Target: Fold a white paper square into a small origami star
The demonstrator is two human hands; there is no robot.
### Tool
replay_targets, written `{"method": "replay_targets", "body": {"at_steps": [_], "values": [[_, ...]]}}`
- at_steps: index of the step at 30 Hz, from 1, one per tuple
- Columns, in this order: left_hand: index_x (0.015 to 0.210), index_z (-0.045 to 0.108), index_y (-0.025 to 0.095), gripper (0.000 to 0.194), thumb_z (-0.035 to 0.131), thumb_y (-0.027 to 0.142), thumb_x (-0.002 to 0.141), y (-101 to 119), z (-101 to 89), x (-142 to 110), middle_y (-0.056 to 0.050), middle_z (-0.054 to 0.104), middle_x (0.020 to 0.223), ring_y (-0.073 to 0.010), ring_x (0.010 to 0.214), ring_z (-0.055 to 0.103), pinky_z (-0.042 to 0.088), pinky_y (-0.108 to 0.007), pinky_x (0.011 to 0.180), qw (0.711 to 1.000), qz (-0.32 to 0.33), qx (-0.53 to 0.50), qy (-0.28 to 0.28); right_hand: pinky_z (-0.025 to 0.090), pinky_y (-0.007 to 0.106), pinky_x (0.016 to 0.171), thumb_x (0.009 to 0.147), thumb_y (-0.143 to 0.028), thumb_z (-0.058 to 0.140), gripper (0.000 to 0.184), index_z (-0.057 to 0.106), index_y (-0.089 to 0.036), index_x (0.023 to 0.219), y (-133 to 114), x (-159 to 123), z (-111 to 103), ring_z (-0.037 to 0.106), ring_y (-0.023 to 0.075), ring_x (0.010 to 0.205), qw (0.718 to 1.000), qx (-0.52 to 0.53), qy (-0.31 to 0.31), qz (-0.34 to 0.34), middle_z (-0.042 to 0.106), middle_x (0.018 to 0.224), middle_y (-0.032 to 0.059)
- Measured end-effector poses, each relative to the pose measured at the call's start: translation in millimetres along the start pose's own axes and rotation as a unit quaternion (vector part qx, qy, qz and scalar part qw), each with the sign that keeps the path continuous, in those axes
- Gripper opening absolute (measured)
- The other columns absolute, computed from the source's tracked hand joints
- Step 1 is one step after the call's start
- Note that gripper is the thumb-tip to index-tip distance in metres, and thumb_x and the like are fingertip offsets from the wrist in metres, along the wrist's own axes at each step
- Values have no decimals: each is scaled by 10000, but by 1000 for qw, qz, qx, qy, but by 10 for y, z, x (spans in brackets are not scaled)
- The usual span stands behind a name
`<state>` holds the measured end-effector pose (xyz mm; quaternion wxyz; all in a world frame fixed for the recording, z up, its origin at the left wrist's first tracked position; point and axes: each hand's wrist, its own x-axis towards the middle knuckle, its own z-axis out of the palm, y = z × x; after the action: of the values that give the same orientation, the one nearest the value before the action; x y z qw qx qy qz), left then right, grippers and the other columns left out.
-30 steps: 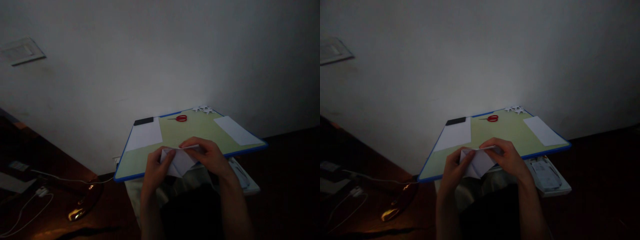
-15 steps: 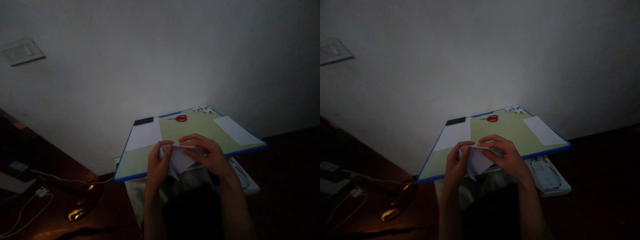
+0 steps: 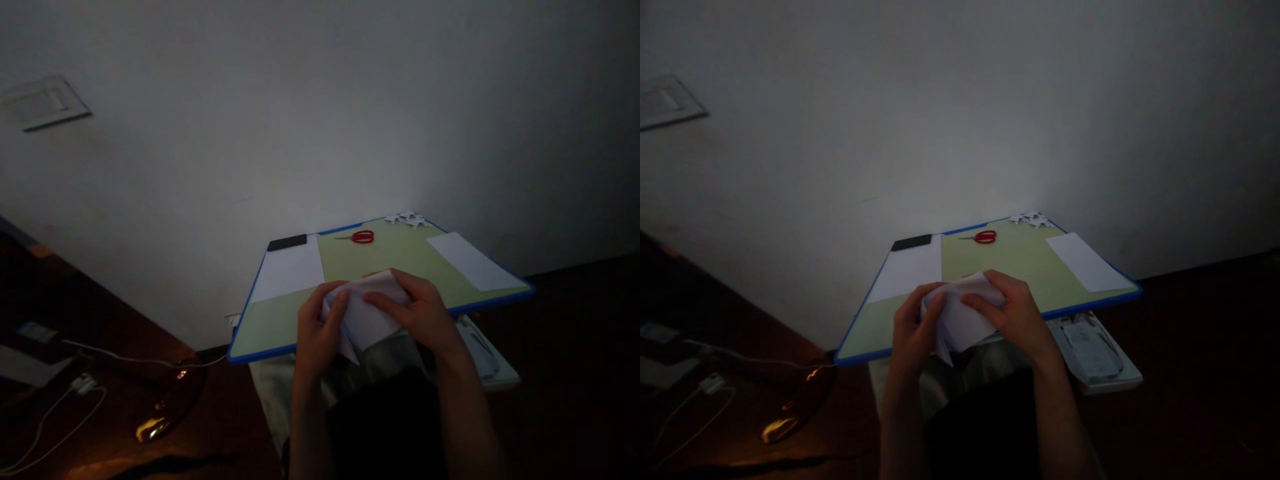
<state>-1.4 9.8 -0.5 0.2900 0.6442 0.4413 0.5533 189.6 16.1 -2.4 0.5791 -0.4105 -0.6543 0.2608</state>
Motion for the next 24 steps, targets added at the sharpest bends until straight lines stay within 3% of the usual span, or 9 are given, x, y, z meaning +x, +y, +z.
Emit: {"method": "replay_targets", "body": {"at_steps": [3, 7, 11, 14, 17, 21, 24], "values": [[1042, 783, 210, 334, 642, 508, 989, 2, -11, -7, -42, 790, 967, -234, 906, 693, 496, -309, 797, 1000, 7, 1, -6, 532, 288, 632, 858, -462, 805, 270, 772, -196, 827, 22, 7, 16, 667, 202, 706, 999, -1, 16, 30, 760, 764, 25], [1138, 770, 202, 482, 533, 605, 1021, 10, -27, -18, -58, 786, 1011, -234, 888, 677, 483, -311, 771, 999, 35, -29, -15, 483, 268, 559, 881, -474, 767, 296, 769, -182, 832, 50, 18, 27, 632, 183, 660, 998, 7, 20, 52, 747, 742, 24], [1193, 765, 225, 434, 534, 558, 1037, -2, -21, -34, -55, 777, 1017, -221, 865, 664, 475, -303, 749, 999, 25, -30, -28, 499, 275, 575, 842, -476, 823, 298, 779, -182, 833, 65, 19, 20, 648, 189, 671, 998, 1, 37, 55, 756, 755, 24], [1267, 747, 236, 391, 602, 501, 1018, -35, 1, -28, -42, 756, 897, -196, 726, 619, 450, -291, 662, 999, -2, 1, -33, 535, 287, 639, 862, -416, 826, 219, 805, -205, 914, 58, 16, 2, 684, 194, 718, 999, -4, 36, 21, 784, 820, 20], [1222, 766, 230, 336, 633, 448, 1003, -59, 22, -6, -51, 762, 898, -210, 764, 641, 469, -298, 685, 1000, -3, 13, -28, 577, 310, 817, 922, -298, 776, 132, 822, -261, 1040, 58, 17, -17, 736, 203, 899, 999, 7, 22, -47, 813, 980, 18], [1071, 792, 223, 239, 638, 393, 1001, -47, 29, 13, -46, 773, 919, -209, 830, 669, 481, -288, 724, 1000, -5, 21, 2, 578, 341, 953, 987, -150, 651, 297, 824, -336, 1141, 97, 15, -44, 732, 197, 1070, 991, 34, -26, -130, 791, 1133, 24], [1035, 785, 215, 229, 640, 387, 998, -30, 31, 11, -44, 760, 905, -185, 771, 643, 458, -265, 660, 999, -13, 4, 33, 566, 387, 1022, 1007, -116, 593, 416, 784, -388, 1258, 105, -6, -65, 703, 208, 1186, 986, 26, -73, -147, 746, 1269, 35]]}}
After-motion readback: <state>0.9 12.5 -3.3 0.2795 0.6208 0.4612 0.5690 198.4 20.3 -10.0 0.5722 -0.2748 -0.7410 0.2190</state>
